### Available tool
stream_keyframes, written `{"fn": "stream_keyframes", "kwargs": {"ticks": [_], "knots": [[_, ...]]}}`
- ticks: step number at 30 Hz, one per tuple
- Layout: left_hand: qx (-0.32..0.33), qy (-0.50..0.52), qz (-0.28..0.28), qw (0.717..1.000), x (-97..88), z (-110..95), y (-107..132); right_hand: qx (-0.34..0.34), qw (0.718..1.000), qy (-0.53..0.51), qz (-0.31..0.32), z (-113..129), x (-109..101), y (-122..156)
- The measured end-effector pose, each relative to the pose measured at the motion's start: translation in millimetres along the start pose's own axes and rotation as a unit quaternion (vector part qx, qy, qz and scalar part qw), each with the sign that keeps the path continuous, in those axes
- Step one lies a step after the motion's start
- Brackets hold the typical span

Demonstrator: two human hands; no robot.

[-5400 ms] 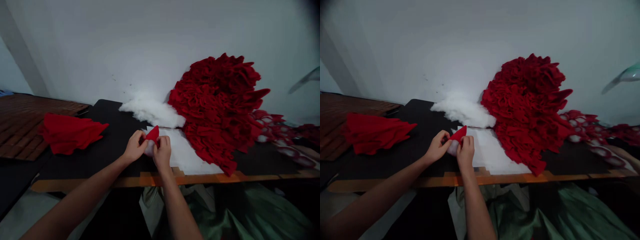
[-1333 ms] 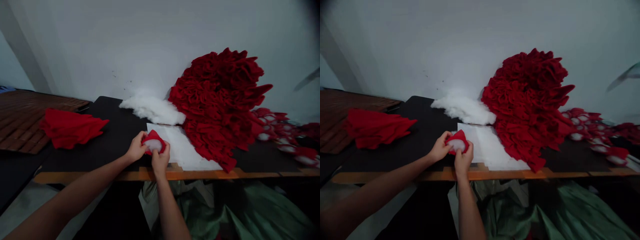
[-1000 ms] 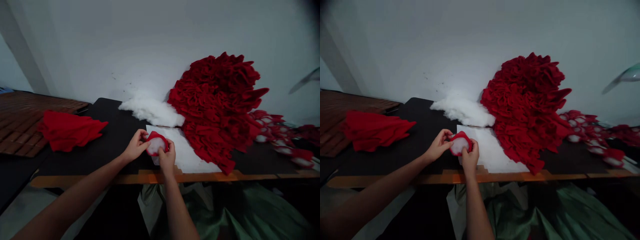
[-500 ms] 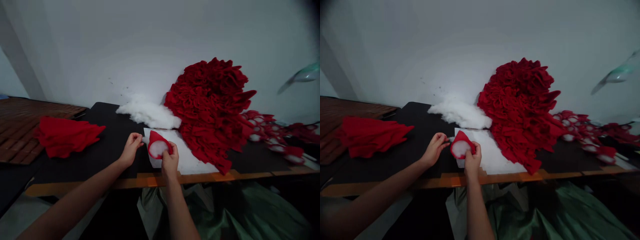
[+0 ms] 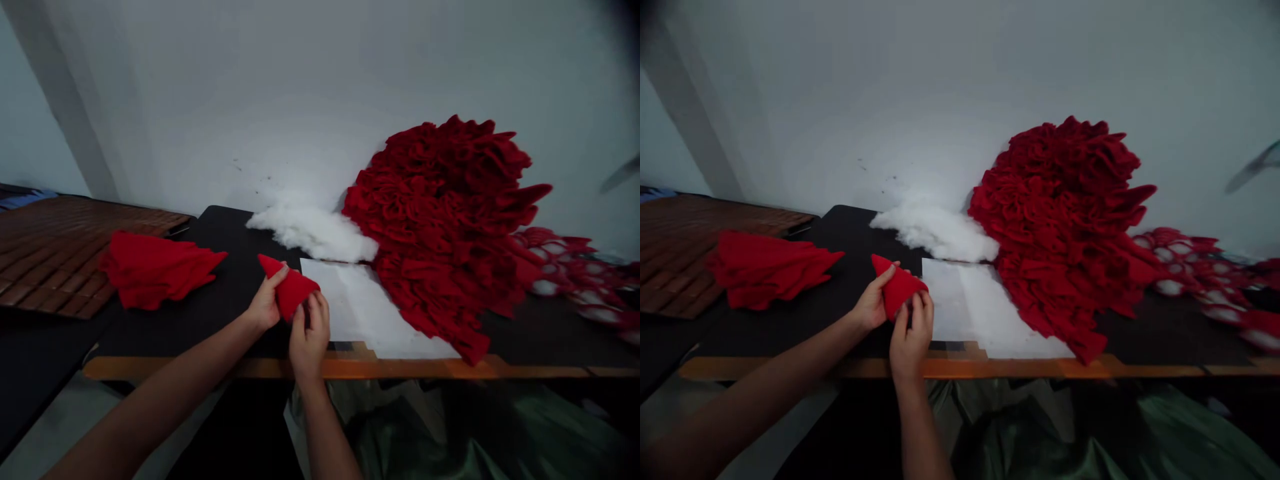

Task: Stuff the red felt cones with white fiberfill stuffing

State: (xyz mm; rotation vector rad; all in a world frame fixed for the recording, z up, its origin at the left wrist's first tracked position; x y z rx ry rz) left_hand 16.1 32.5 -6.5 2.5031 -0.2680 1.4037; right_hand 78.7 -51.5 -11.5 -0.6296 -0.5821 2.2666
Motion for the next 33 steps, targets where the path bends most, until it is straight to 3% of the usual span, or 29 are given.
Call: {"fn": "stream_keyframes", "kwargs": {"ticks": [4, 6, 8, 11, 14, 19, 22, 25, 29, 31, 33], "knots": [[-0.035, 0.009, 0.071, 0.997, 0.5, 8.7, 6.8, -0.024, 0.996, 0.037, 0.076, -0.4, 16.4, -6.0], [-0.048, 0.007, 0.070, 0.996, -0.5, 10.2, 7.3, -0.055, 0.992, 0.067, 0.090, 0.0, 15.7, -7.5], [-0.072, 0.003, 0.054, 0.996, -1.5, 10.2, 5.6, -0.082, 0.991, 0.081, 0.066, 1.3, 8.4, -8.5], [-0.105, 0.002, 0.032, 0.994, -2.4, 7.9, 1.4, -0.103, 0.992, 0.069, -0.017, 4.8, -6.6, -11.1], [-0.108, 0.012, 0.043, 0.993, -2.2, 6.5, -0.5, -0.155, 0.982, 0.087, -0.056, 10.7, -11.6, -16.3], [-0.155, 0.019, 0.042, 0.987, -2.9, 13.0, 4.4, -0.304, 0.938, 0.168, 0.024, 19.7, -1.1, -30.0], [-0.162, 0.012, 0.031, 0.986, -1.9, 13.8, 5.2, -0.338, 0.919, 0.193, 0.064, 16.7, -2.5, -42.0], [-0.135, -0.008, 0.026, 0.990, 0.1, 11.3, 3.2, -0.272, 0.943, 0.178, 0.073, 5.3, -9.9, -55.5], [-0.130, -0.027, 0.014, 0.991, -1.0, 10.7, 0.9, -0.099, 0.990, 0.073, 0.066, -15.3, -14.7, -61.2], [-0.132, -0.033, 0.014, 0.991, -2.5, 10.7, -0.1, -0.001, 0.997, 0.002, 0.073, -26.9, -12.1, -58.1], [-0.130, -0.039, 0.015, 0.991, -3.6, 9.6, -1.3, 0.100, 0.987, -0.091, 0.082, -38.8, -8.4, -52.9]]}}
Point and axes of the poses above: each hand's wrist, its own y-axis away from the middle knuckle, its own x-axis out of the palm, z = x × y, the point moved 3 cm from there along -y, towards the middle knuckle, and after that the axes turned 10 degrees about x, right-handed, at the moved point
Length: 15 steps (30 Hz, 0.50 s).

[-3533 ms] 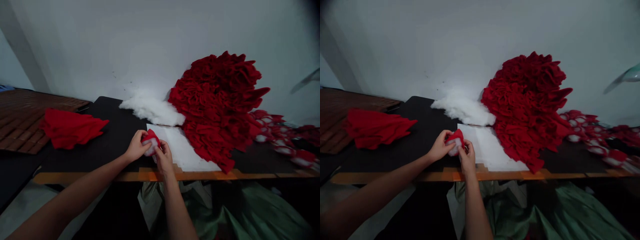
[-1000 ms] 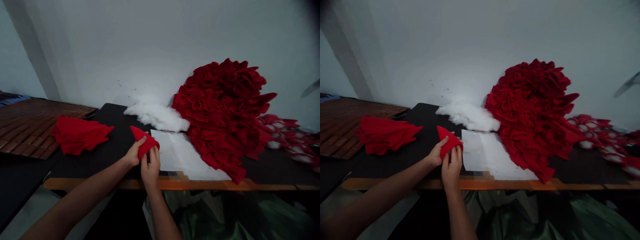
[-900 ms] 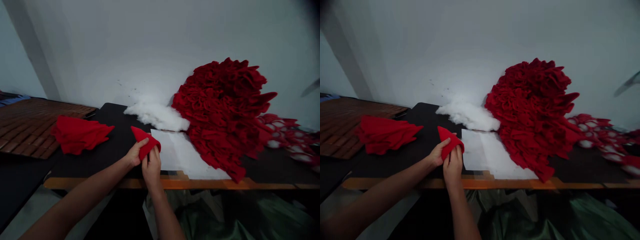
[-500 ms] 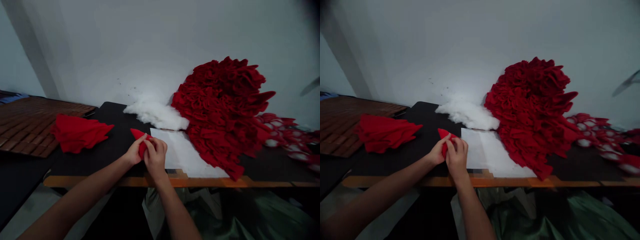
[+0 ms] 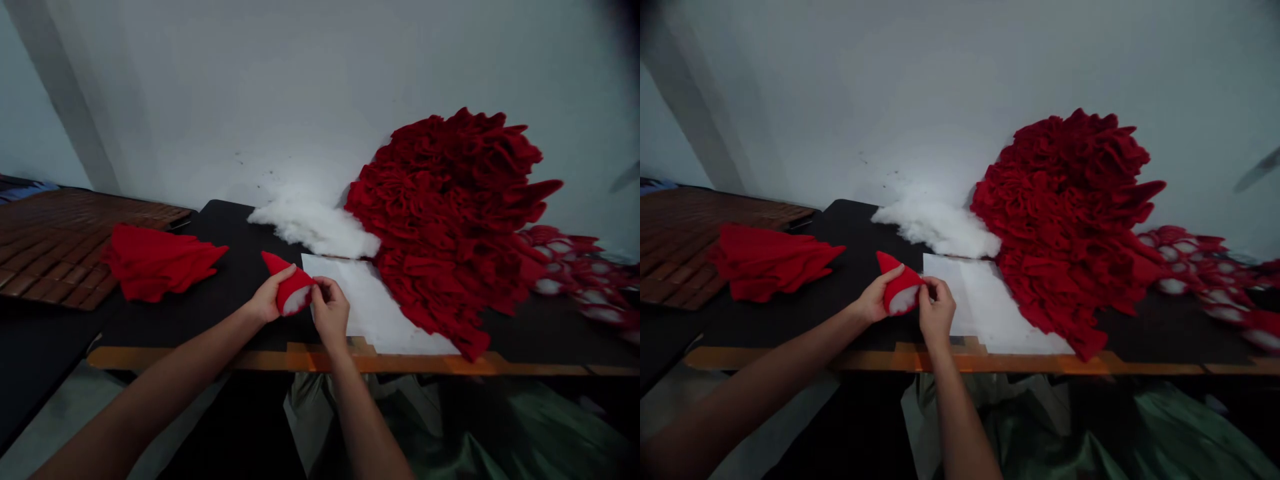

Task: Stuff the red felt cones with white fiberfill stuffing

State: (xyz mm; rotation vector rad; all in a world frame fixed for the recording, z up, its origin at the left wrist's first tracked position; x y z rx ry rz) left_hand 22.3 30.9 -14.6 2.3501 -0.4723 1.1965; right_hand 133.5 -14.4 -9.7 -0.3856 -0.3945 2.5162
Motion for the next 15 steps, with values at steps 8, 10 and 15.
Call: {"fn": "stream_keyframes", "kwargs": {"ticks": [8, 10, 15], "knots": [[0.035, 0.010, -0.011, 0.999, 2.0, -4.0, 0.2, 0.003, 0.997, 0.007, -0.081, 3.3, 2.0, 30.3], [0.053, 0.001, -0.001, 0.999, 2.7, -1.1, 0.3, -0.065, 0.993, 0.078, -0.059, 15.4, 11.6, 37.7], [0.144, -0.005, 0.007, 0.990, 2.9, 0.6, 1.4, -0.120, 0.971, 0.204, -0.032, 17.9, 36.5, 38.9]]}}
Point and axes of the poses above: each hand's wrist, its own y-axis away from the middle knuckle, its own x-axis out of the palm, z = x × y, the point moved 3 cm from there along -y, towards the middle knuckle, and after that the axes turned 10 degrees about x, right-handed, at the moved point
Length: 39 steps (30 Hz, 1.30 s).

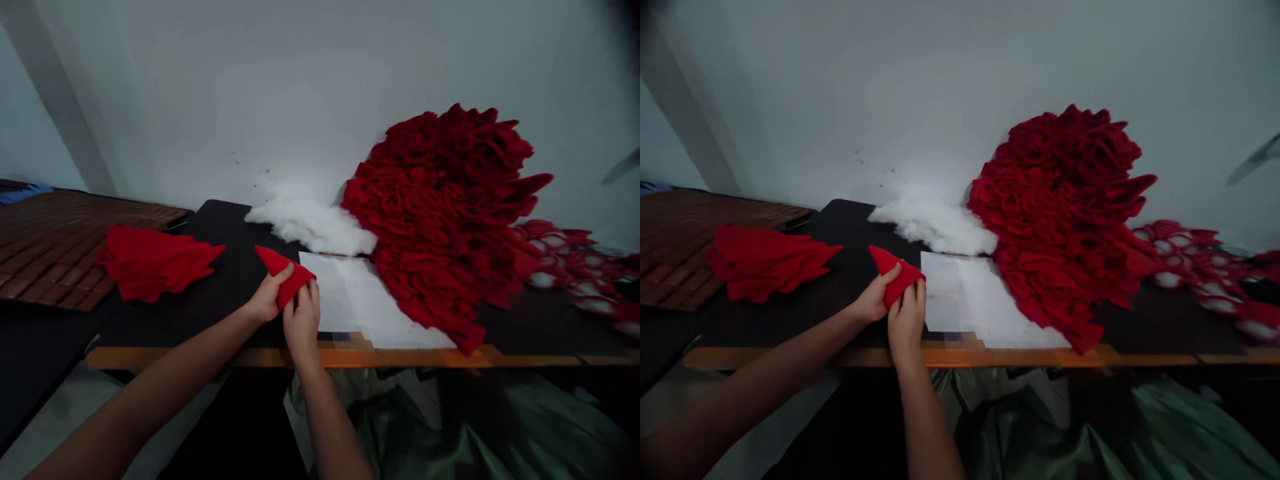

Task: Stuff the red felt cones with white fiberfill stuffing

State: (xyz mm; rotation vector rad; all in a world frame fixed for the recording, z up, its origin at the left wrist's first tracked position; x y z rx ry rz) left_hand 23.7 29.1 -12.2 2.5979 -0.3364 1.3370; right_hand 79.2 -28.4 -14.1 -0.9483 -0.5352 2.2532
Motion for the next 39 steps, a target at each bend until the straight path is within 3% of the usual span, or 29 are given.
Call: {"fn": "stream_keyframes", "kwargs": {"ticks": [3, 5, 7, 11, 16, 20, 24, 27, 30, 35, 39], "knots": [[-0.077, 0.013, 0.003, 0.997, -0.5, 3.5, 1.2, -0.061, 0.995, 0.080, -0.002, -3.0, 7.2, -0.9], [-0.095, 0.026, 0.014, 0.995, -0.8, 3.2, 0.5, -0.078, 0.993, 0.092, 0.017, -5.1, 6.2, -1.8], [-0.096, 0.033, 0.022, 0.995, -1.1, 1.9, -1.1, -0.070, 0.995, 0.075, 0.015, -5.3, -0.3, -2.5], [-0.105, 0.039, 0.032, 0.993, -0.2, -0.8, -2.1, -0.050, 0.996, 0.004, -0.068, 0.8, -15.9, 1.7], [-0.103, 0.034, 0.021, 0.994, 3.0, -2.5, 2.6, -0.011, 0.999, -0.032, -0.032, 4.9, -8.7, 5.1], [-0.113, 0.035, 0.049, 0.992, 5.6, 0.7, 5.7, 0.019, 0.997, -0.063, -0.049, 4.8, -9.8, 1.3], [-0.011, -0.016, 0.047, 0.999, 3.9, 3.1, 5.0, 0.074, 0.987, -0.142, -0.022, 0.4, -11.6, -0.3], [0.094, -0.055, 0.046, 0.993, 3.7, 3.8, 5.6, 0.189, 0.947, -0.254, -0.058, -7.9, -13.4, 3.1], [0.163, -0.088, 0.051, 0.981, 4.0, 4.4, 7.6, 0.263, 0.907, -0.325, -0.050, -9.8, -10.9, 6.9], [0.196, -0.137, 0.025, 0.970, 1.0, 3.7, 7.8, 0.278, 0.896, -0.337, -0.080, -6.8, -12.8, 5.9], [0.201, -0.122, 0.033, 0.971, 0.9, 2.8, 5.8, 0.288, 0.879, -0.376, -0.047, -6.9, -14.7, -0.2]]}}
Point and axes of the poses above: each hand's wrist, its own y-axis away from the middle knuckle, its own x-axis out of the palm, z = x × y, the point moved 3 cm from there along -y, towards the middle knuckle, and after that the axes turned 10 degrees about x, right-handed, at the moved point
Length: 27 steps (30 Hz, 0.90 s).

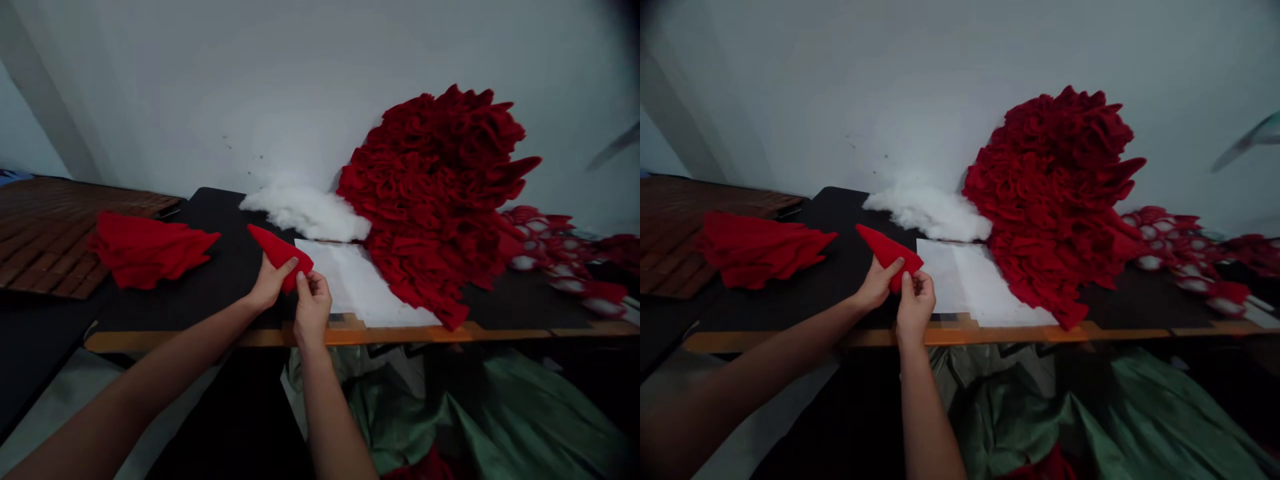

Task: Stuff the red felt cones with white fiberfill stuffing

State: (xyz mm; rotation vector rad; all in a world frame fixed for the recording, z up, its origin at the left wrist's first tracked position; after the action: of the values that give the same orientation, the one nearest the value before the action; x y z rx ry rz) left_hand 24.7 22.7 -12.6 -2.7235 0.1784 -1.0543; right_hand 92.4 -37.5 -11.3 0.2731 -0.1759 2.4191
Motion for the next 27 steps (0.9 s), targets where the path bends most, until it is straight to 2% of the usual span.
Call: {"fn": "stream_keyframes", "kwargs": {"ticks": [2, 4, 6, 9, 13, 15, 17, 20, 22, 25, 27], "knots": [[-0.003, 0.026, 0.007, 1.000, 1.2, -0.3, -0.8, 0.022, 0.999, -0.019, 0.026, 0.8, -0.1, -2.0], [-0.020, 0.047, -0.003, 0.999, 1.6, -0.5, -1.2, 0.007, 0.999, 0.009, 0.049, 0.8, 0.1, -1.2], [-0.060, 0.057, -0.024, 0.996, 1.2, 0.1, -1.0, -0.052, 0.993, 0.092, 0.056, -0.3, 0.9, 2.7], [-0.149, 0.076, -0.039, 0.985, 1.2, 1.6, -0.1, -0.159, 0.960, 0.228, 0.029, -4.0, 2.8, 10.2], [-0.268, 0.128, -0.027, 0.955, 2.8, 1.8, 1.0, -0.260, 0.926, 0.273, -0.006, -6.4, 4.1, 16.9], [-0.311, 0.143, -0.019, 0.939, 3.2, 1.1, 1.3, -0.299, 0.908, 0.293, 0.005, -7.0, 5.9, 20.8], [-0.328, 0.146, -0.019, 0.933, 2.9, 0.0, 0.6, -0.318, 0.896, 0.309, 0.021, -8.1, 7.0, 24.4], [-0.317, 0.140, -0.019, 0.938, 3.5, -2.0, -0.7, -0.301, 0.904, 0.302, 0.037, -7.8, 4.0, 26.9], [-0.288, 0.127, -0.015, 0.949, 6.1, -3.9, 0.8, -0.255, 0.931, 0.258, 0.038, -5.3, -3.3, 25.8], [-0.207, 0.085, 0.018, 0.974, 14.8, -7.6, 12.0, -0.125, 0.984, 0.114, 0.047, -3.4, -20.9, 22.0], [-0.161, 0.044, 0.070, 0.983, 23.8, -7.9, 27.1, -0.034, 0.998, -0.001, 0.060, -4.4, -34.6, 21.7]]}}
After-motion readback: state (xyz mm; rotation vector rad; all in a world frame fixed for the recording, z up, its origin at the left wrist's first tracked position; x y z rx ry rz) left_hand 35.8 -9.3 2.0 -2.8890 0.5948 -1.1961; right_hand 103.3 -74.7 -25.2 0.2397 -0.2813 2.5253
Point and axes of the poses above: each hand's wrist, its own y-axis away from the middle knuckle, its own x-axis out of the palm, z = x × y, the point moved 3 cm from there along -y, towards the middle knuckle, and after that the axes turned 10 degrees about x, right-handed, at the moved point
